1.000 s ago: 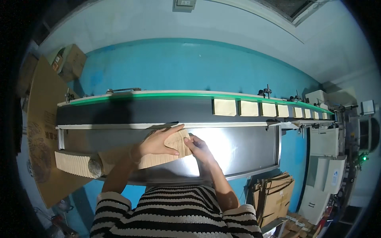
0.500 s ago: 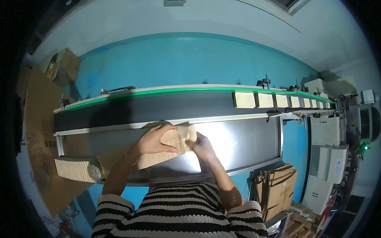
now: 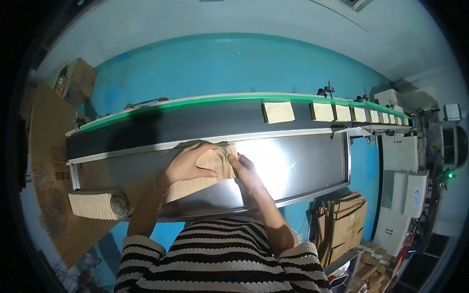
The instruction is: The recorder is organizing stacks of small paper cards from a conveyor belt.
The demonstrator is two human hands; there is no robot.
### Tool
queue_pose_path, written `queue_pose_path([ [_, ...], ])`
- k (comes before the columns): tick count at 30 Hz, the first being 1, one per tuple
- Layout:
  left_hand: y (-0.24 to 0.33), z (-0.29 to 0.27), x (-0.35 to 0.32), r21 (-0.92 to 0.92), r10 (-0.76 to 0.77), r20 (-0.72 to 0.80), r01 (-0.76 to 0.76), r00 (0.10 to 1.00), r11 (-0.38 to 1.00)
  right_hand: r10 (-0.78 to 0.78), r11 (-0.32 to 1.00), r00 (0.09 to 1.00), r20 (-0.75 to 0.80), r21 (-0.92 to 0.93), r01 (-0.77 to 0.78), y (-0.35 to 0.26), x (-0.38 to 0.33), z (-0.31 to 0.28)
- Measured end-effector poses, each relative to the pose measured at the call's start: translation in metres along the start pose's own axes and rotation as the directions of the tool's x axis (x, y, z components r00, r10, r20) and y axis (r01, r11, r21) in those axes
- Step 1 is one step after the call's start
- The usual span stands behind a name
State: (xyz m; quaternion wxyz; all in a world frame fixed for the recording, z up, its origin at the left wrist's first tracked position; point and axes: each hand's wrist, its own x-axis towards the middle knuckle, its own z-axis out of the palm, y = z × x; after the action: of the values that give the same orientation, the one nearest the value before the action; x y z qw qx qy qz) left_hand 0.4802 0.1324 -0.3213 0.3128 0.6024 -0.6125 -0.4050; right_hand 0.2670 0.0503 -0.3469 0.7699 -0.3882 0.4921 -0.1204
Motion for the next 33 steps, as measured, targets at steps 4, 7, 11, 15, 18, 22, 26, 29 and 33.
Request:
queue_pose_path([
  [4,-0.007,0.002,-0.001,0.008,0.003,-0.016,-0.003,1.000,1.000,-0.247,0.831,0.969,0.025,-0.510,0.225,-0.009,0.024,-0.015],
  [7,-0.015,0.005,-0.004,-0.008,0.000,-0.026,0.000,1.000,1.000,-0.203,0.979,0.976,-0.079,-0.052,0.199,-0.026,0.049,-0.007],
  [11,-0.020,0.006,-0.009,0.026,-0.023,-0.041,0.024,0.999,0.999,-0.309,0.768,0.951,0.015,-0.586,0.259,0.009,0.011,0.027],
  [15,-0.011,-0.008,-0.015,0.003,-0.056,-0.008,0.056,0.998,0.998,-0.138,0.951,0.990,-0.040,-0.283,0.121,0.016,0.009,0.027],
  [18,-0.015,-0.005,-0.017,0.014,-0.035,-0.025,0.035,0.999,0.999,-0.172,0.967,0.985,-0.018,-0.193,0.166,0.013,0.009,0.017],
  [22,-0.010,-0.008,-0.015,-0.027,-0.043,0.018,0.043,0.999,0.999,-0.263,0.964,0.959,-0.108,-0.053,0.259,-0.007,0.061,0.000],
  [26,-0.022,-0.010,-0.016,-0.027,-0.068,-0.009,0.068,0.998,0.997,-0.315,0.909,0.946,-0.074,-0.309,0.279,-0.003,0.041,0.036],
  [29,-0.028,-0.009,-0.026,-0.009,-0.015,-0.026,0.015,1.000,1.000,-0.252,0.803,0.965,0.075,-0.541,0.252,0.004,-0.003,0.057],
  [33,-0.028,-0.015,-0.032,0.012,0.023,-0.024,-0.022,0.999,1.000,-0.060,0.995,0.998,0.027,-0.072,0.062,0.026,0.013,0.034],
])
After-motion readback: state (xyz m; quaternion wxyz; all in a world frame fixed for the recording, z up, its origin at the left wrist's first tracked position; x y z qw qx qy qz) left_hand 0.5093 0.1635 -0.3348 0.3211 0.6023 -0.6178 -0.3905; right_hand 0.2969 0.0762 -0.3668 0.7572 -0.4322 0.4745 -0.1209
